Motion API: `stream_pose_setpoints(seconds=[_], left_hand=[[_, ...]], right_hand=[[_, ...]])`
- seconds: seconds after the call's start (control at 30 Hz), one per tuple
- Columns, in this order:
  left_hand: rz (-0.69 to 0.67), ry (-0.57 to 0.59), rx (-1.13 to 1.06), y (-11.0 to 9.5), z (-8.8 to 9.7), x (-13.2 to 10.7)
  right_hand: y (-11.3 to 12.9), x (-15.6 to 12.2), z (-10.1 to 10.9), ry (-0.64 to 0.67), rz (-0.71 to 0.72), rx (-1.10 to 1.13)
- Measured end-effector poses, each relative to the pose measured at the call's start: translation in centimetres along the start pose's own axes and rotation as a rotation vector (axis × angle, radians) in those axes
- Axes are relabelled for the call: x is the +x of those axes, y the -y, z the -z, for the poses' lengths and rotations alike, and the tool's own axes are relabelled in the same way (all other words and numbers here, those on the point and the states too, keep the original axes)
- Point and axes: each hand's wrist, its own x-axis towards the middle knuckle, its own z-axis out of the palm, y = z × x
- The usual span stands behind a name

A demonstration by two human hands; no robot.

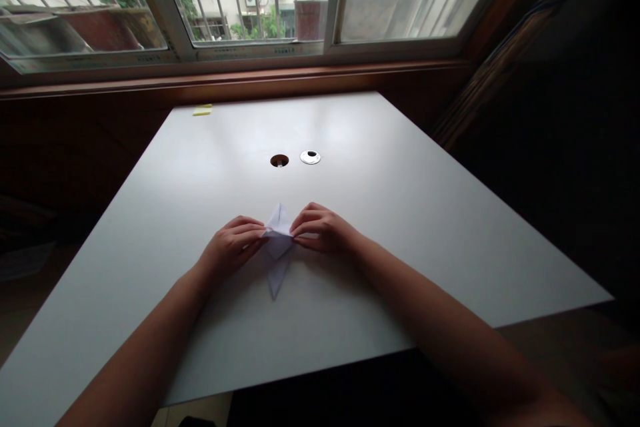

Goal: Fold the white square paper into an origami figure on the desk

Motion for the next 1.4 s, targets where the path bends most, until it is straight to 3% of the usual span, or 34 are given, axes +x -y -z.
stream_pose_setpoints(seconds=[0.27,0.37,0.47,0.63,0.77,0.83,0.97,1.17,1.4], left_hand=[[0.109,-0.120,-0.163,-1.1,-0.4,0.3],[0.174,-0.104,-0.222,-2.0,-0.2,0.5],[0.148,-0.081,-0.276,-2.6,-0.1,0.9],[-0.039,0.017,-0.232,-2.2,-0.5,1.0],[-0.130,0.155,-0.033,-1.8,-1.1,0.8],[-0.144,0.227,0.063,-2.2,-1.4,0.6],[-0.082,0.306,0.204,-3.7,-2.3,0.5],[0.094,0.207,0.363,-5.0,-3.3,0.8],[0.147,0.054,0.373,-4.5,-2.2,1.7]], right_hand=[[-0.1,0.2,-0.3,-0.061,-0.055,-0.051],[0.1,0.4,-0.5,-0.059,-0.009,-0.067],[0.3,0.6,-0.6,-0.035,0.009,-0.112],[0.1,0.5,-0.3,-0.014,-0.060,-0.205],[-0.9,0.0,0.1,-0.101,-0.173,-0.238],[-1.4,-0.2,0.2,-0.156,-0.229,-0.239],[-1.6,-0.4,0.3,-0.137,-0.331,-0.213],[-0.8,-0.3,0.2,-0.042,-0.346,-0.199],[-0.4,-0.2,-0.1,0.058,-0.393,-0.209]])
